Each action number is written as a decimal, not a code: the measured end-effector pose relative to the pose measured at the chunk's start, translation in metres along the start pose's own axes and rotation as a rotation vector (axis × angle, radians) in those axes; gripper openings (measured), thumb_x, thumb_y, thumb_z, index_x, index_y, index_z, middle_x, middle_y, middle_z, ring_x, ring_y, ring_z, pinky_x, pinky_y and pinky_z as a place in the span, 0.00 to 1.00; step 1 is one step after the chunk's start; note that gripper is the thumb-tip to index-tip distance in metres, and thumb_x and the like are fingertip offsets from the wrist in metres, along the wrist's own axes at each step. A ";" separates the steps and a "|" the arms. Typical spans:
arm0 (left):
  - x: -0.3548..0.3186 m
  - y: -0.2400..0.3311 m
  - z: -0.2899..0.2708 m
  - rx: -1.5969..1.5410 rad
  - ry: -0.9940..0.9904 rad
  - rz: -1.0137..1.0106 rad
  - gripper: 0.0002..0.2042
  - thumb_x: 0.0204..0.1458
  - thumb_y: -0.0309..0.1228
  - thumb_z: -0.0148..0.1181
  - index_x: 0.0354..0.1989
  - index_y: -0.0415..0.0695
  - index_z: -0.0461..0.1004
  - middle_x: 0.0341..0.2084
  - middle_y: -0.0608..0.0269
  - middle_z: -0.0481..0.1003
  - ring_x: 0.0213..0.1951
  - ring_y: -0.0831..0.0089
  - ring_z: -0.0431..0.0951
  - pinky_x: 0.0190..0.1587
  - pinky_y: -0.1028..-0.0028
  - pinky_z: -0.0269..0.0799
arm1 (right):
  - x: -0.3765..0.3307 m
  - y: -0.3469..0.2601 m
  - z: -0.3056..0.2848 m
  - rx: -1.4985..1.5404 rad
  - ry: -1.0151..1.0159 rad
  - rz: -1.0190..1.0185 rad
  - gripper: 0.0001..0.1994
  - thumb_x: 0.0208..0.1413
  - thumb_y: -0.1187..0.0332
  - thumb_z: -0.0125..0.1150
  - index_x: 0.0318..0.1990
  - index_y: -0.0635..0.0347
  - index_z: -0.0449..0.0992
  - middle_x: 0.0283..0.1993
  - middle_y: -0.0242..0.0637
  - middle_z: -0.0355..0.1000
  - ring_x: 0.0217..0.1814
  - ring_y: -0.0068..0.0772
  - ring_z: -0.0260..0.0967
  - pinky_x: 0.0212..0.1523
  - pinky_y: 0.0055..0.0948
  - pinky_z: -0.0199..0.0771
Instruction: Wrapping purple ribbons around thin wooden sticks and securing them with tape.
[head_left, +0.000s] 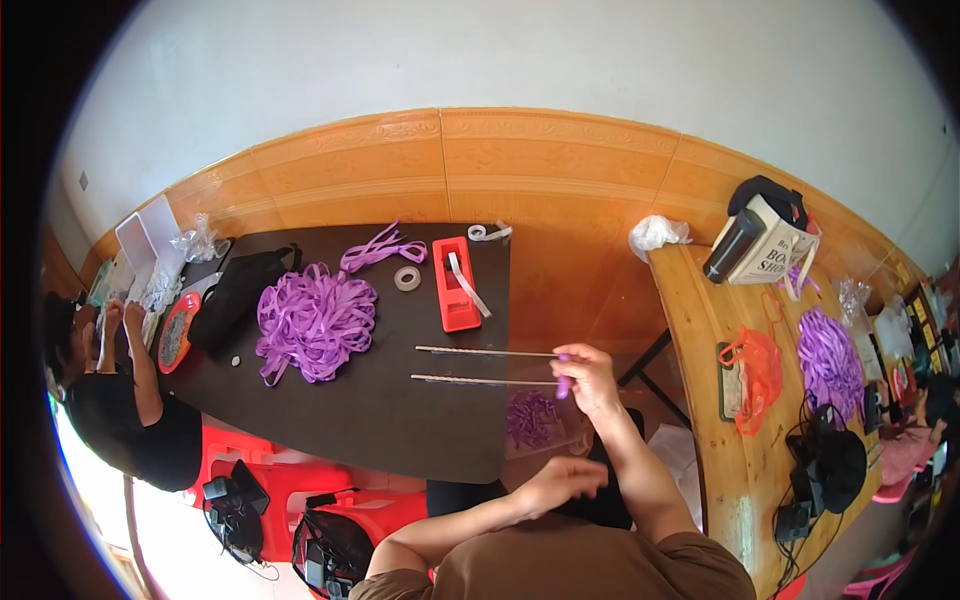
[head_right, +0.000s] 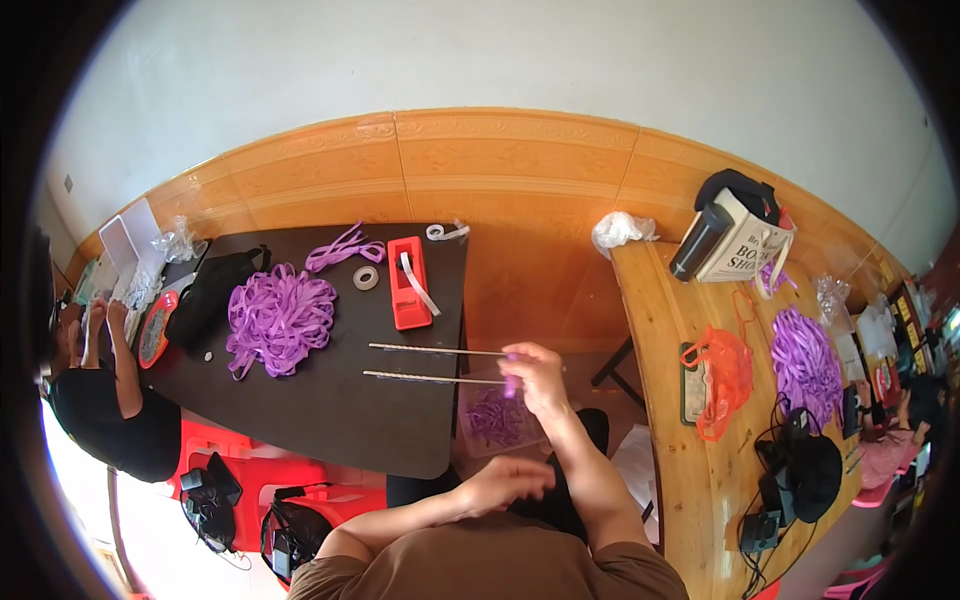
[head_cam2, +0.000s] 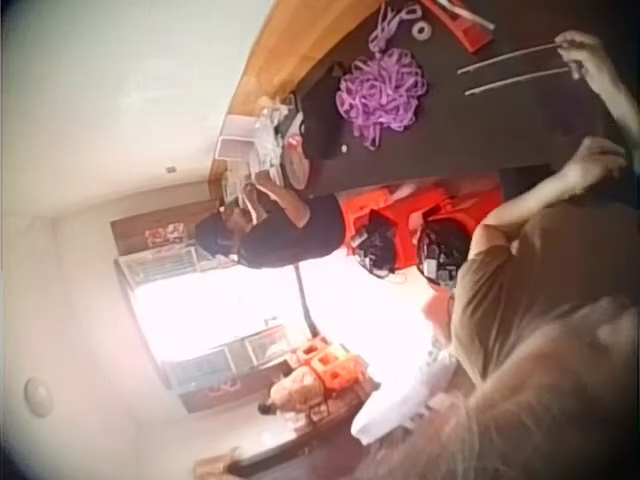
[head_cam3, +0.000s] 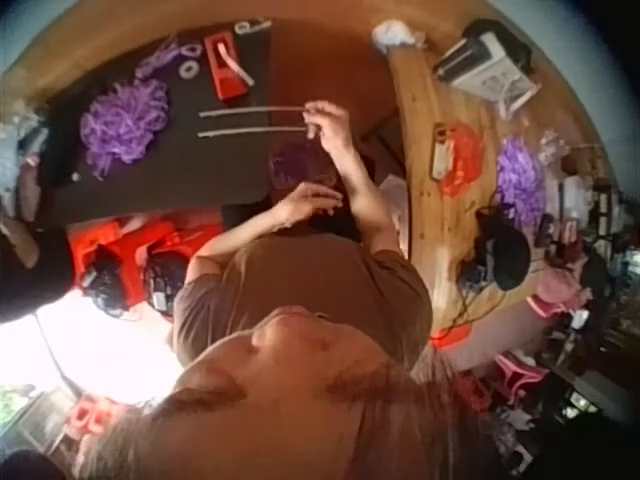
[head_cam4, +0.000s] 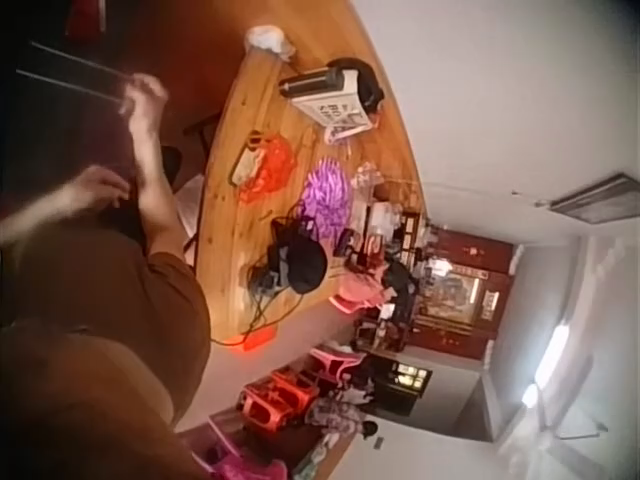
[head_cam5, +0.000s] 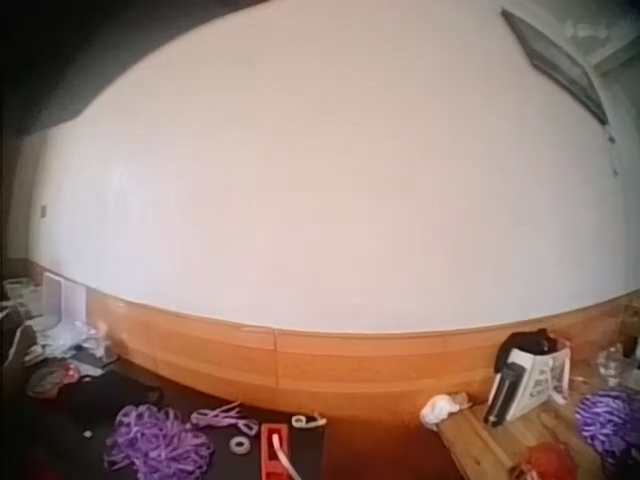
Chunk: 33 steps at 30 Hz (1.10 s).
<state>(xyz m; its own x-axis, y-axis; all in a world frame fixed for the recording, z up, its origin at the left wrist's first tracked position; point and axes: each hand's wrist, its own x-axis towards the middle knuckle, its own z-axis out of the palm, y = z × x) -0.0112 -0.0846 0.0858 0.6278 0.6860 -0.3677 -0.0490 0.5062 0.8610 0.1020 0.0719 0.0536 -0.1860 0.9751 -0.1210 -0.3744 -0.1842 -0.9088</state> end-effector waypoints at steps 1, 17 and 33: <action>-0.011 0.001 -0.007 0.039 -0.134 0.039 0.16 0.59 0.30 0.55 0.54 0.39 0.72 0.39 0.66 0.78 0.40 0.80 0.75 0.38 0.80 0.70 | -0.001 -0.003 -0.005 0.026 0.035 -0.056 0.11 0.47 0.82 0.64 0.40 0.66 0.77 0.30 0.36 0.74 0.27 0.23 0.73 0.23 0.18 0.71; -0.043 0.169 -0.205 0.838 1.074 0.829 0.09 0.49 0.26 0.62 0.37 0.34 0.77 0.27 0.54 0.75 0.29 0.72 0.74 0.30 0.75 0.69 | 0.040 0.079 -0.097 -0.985 0.391 -0.399 0.11 0.54 0.68 0.64 0.40 0.66 0.77 0.33 0.37 0.75 0.30 0.27 0.72 0.32 0.28 0.73; 0.022 0.192 -0.267 1.435 0.914 0.792 0.17 0.33 0.17 0.55 0.38 0.37 0.76 0.42 0.52 0.73 0.46 0.51 0.69 0.49 0.59 0.67 | 0.125 -0.038 0.151 -0.975 -0.190 -0.585 0.17 0.49 0.70 0.64 0.47 0.65 0.74 0.34 0.45 0.76 0.33 0.38 0.75 0.36 0.32 0.74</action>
<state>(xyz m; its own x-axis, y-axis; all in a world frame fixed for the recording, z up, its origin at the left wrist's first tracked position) -0.2142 0.1675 0.1492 0.2105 0.7879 0.5787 0.8254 -0.4605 0.3266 -0.0445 0.1821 0.1338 -0.3807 0.8301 0.4074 0.3971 0.5446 -0.7387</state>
